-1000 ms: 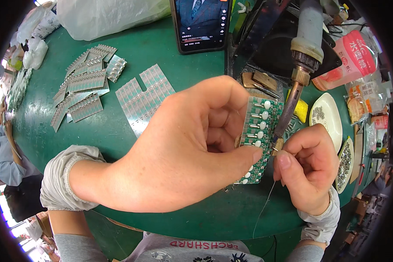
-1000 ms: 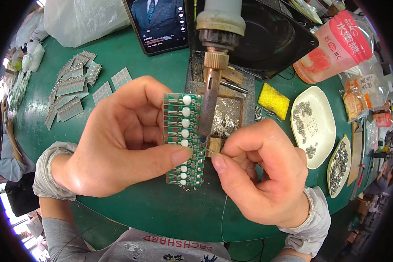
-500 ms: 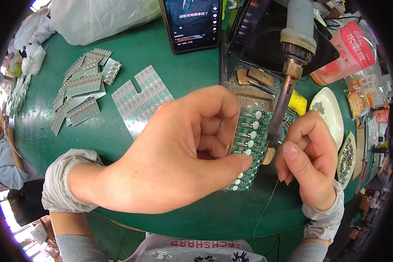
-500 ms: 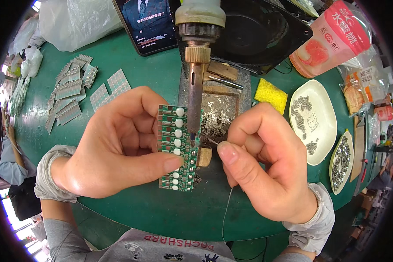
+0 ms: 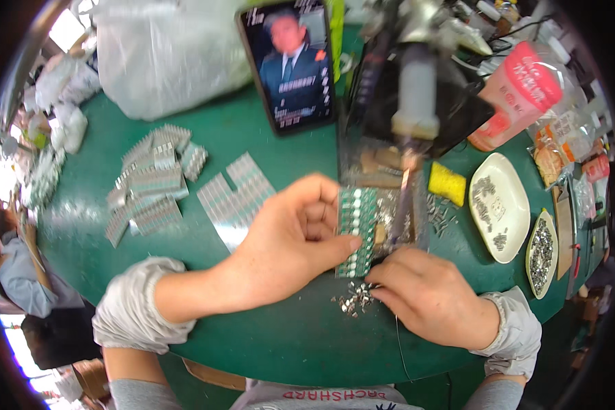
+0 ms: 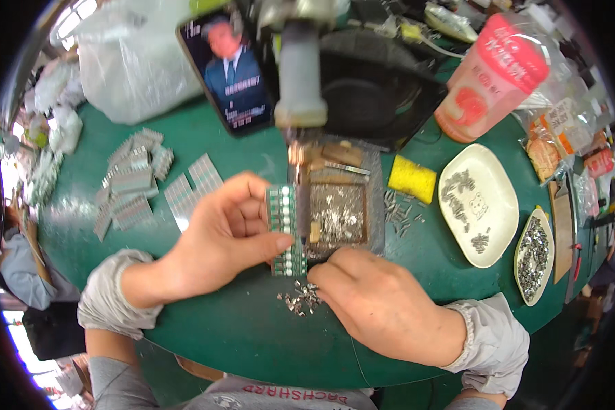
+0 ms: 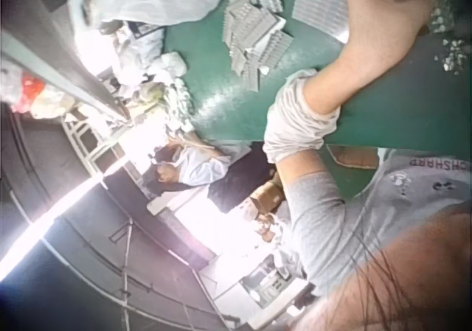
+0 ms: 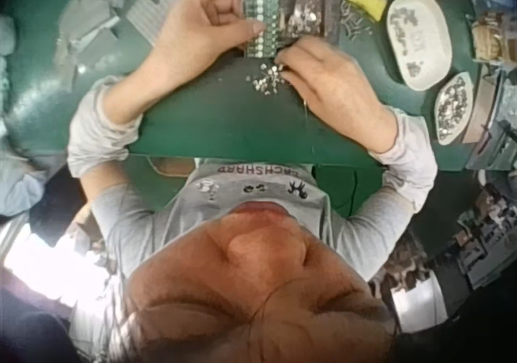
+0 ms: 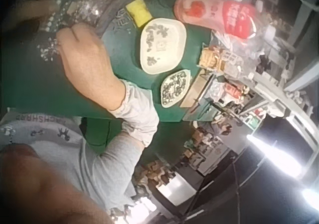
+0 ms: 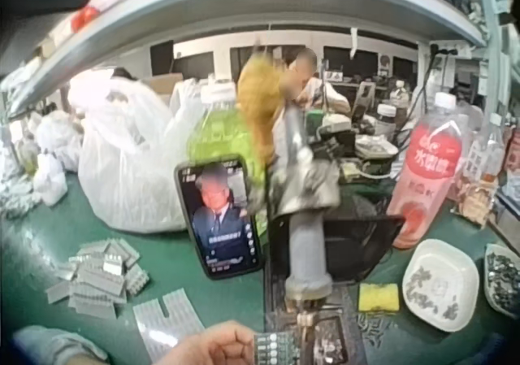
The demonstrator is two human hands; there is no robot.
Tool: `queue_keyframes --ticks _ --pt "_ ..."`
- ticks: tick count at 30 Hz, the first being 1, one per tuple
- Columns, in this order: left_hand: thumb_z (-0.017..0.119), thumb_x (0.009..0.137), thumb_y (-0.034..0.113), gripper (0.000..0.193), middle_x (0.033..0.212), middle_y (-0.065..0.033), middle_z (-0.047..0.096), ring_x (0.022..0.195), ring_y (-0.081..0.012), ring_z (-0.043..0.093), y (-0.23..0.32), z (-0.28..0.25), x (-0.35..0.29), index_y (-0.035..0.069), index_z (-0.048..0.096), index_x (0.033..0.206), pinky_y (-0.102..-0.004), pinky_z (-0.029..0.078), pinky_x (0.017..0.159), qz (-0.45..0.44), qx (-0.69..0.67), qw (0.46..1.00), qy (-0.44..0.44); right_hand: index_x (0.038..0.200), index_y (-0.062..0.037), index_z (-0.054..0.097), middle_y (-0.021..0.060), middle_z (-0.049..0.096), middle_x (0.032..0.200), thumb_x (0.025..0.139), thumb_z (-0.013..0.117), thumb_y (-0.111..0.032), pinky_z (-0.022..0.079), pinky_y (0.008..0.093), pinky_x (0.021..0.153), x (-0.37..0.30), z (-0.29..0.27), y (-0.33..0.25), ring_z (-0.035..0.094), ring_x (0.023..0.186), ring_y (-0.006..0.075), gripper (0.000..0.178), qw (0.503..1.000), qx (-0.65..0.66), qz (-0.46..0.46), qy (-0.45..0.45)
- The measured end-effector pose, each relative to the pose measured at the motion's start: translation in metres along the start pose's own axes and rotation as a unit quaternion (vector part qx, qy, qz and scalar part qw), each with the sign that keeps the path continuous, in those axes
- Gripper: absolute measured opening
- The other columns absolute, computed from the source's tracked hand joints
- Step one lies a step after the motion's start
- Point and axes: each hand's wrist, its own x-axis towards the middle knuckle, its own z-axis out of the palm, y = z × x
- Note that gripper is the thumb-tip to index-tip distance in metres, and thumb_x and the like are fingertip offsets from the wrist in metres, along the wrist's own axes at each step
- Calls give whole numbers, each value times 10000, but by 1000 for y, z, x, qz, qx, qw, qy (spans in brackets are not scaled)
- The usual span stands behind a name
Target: The person assembles circuit boards by positioning small electronic components onto the boards by hand and soldering them using a soldering iron and solder wire.
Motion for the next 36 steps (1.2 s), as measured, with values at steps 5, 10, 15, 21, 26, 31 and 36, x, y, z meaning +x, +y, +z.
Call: queue_keyframes --ticks 5,10,15,21,26,31,36 --pt "628 829 -67 263 835 -9 596 754 -51 582 -11 2 -3 26 476 1022 -192 482 621 1 -28 1000 14 852 -42 489 112 473 812 712 593 -23 489 379 613 -7 12 8 551 740 296 175 999 -2 -45 9" --pt "626 836 -64 262 872 -25 611 749 -61 595 -7 3 -1 27 472 1029 -200 497 629 -13 -13 1000 12 846 -40 489 104 471 802 738 615 -54 491 365 610 -10 16 17 554 739 284 167 998 -5 -60 26" --pt "628 833 -69 261 881 -26 616 750 -51 592 3 3 0 26 471 1019 -194 494 639 -39 -7 999 25 858 -42 525 86 485 782 791 643 -95 501 338 592 -6 14 22 577 710 256 146 989 65 -105 87" --pt "619 836 -80 295 963 -55 612 870 -94 619 -4 -1 -2 14 440 1050 -221 524 705 -56 -17 998 21 886 -44 546 83 556 786 794 650 -99 516 346 575 -10 18 25 614 679 253 149 983 118 -103 96" --pt "619 842 -71 275 957 -52 616 842 -80 615 0 0 -6 15 446 1038 -210 518 695 -39 -33 998 22 882 -52 556 80 596 806 795 652 -94 522 351 575 -7 12 21 624 683 258 136 984 154 -58 75" --pt "631 840 -58 275 921 -46 629 805 -62 608 -5 0 -4 17 468 1049 -199 508 658 -28 -41 999 10 877 -49 597 63 618 815 790 669 -81 517 307 562 -7 8 15 625 659 214 119 982 174 -17 70" --pt "627 851 -40 275 916 -46 627 809 -69 609 -8 -3 -4 19 468 1068 -206 510 662 -33 -42 999 -7 928 -60 633 47 636 821 789 679 -66 514 256 528 -7 8 14 628 622 156 147 985 153 -20 78"
